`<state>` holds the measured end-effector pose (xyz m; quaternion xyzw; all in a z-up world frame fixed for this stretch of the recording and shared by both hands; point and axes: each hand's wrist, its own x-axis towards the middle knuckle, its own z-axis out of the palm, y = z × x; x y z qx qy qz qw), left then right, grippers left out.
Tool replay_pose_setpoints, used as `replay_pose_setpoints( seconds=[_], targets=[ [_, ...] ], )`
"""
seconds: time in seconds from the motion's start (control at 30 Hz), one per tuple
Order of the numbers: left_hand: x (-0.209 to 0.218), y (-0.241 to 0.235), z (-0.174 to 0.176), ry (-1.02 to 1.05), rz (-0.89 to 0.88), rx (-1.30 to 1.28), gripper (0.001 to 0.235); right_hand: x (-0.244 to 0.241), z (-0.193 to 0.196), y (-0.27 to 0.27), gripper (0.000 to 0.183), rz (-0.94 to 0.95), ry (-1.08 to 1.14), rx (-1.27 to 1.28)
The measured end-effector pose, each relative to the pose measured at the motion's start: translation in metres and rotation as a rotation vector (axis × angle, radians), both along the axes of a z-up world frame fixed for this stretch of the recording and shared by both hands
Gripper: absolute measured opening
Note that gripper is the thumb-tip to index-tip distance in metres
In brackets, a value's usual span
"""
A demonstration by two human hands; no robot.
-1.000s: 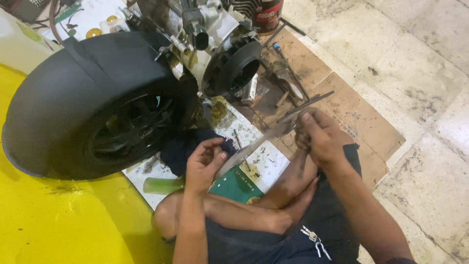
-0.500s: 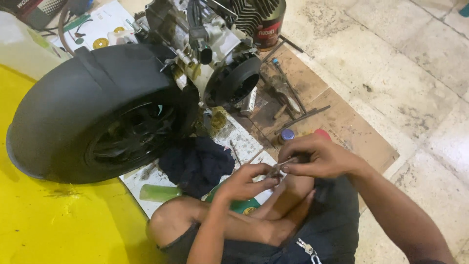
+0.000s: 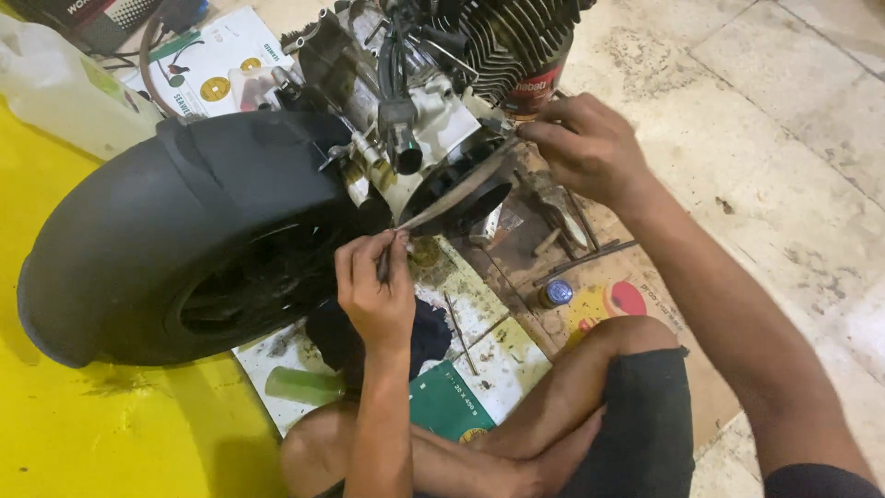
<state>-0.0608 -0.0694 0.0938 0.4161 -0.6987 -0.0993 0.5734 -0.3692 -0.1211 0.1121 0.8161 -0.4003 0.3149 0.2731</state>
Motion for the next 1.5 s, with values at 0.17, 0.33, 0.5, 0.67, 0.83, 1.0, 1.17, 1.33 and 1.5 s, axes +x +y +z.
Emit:
replay_pose_setpoints(
  seconds=[0.17, 0.33, 0.5, 0.67, 0.83, 1.0, 1.17, 1.33, 1.5],
  targets=[
    [-0.003, -0.032, -0.015, -0.063, 0.221, -0.316, 0.014, 0.021, -0.014, 0.004, 0.015, 0.105, -0.546, -0.010],
    [-0.013, -0.032, -0.017, -0.031, 0.223, -0.312, 0.012, 0.026, -0.031, -0.007, 0.016, 0.032, -0.580, -0.064],
    [-0.015, -0.017, -0.018, 0.038, 0.200, -0.218, 0.013, 0.036, -0.049, -0.017, 0.011, 0.097, -0.726, -0.005],
    [-0.030, -0.024, 0.004, -0.027, 0.190, -0.264, 0.016, 0.034, -0.034, -0.013, 0.014, 0.027, -0.683, 0.020],
    [-0.032, -0.022, 0.005, -0.059, 0.186, -0.242, 0.011, 0.038, -0.056, -0.004, 0.016, -0.034, -0.753, 0.112],
    [-0.033, 0.005, 0.007, -0.153, 0.199, -0.009, 0.007, 0.057, -0.055, 0.023, 0.021, 0.052, -1.071, 0.378],
    [-0.035, 0.035, -0.002, -0.253, 0.198, 0.227, 0.014, 0.058, -0.063, 0.024, 0.020, 0.069, -1.142, 0.410],
    [-0.043, 0.045, -0.053, -0.136, 0.176, 0.399, 0.014, 0.065, -0.100, 0.024, 0.019, 0.062, -1.202, 0.374],
    [-0.055, 0.018, -0.109, 0.421, 0.243, 0.824, 0.026, 0.078, -0.118, 0.026, 0.022, -0.033, -1.263, 0.338]
  ],
)
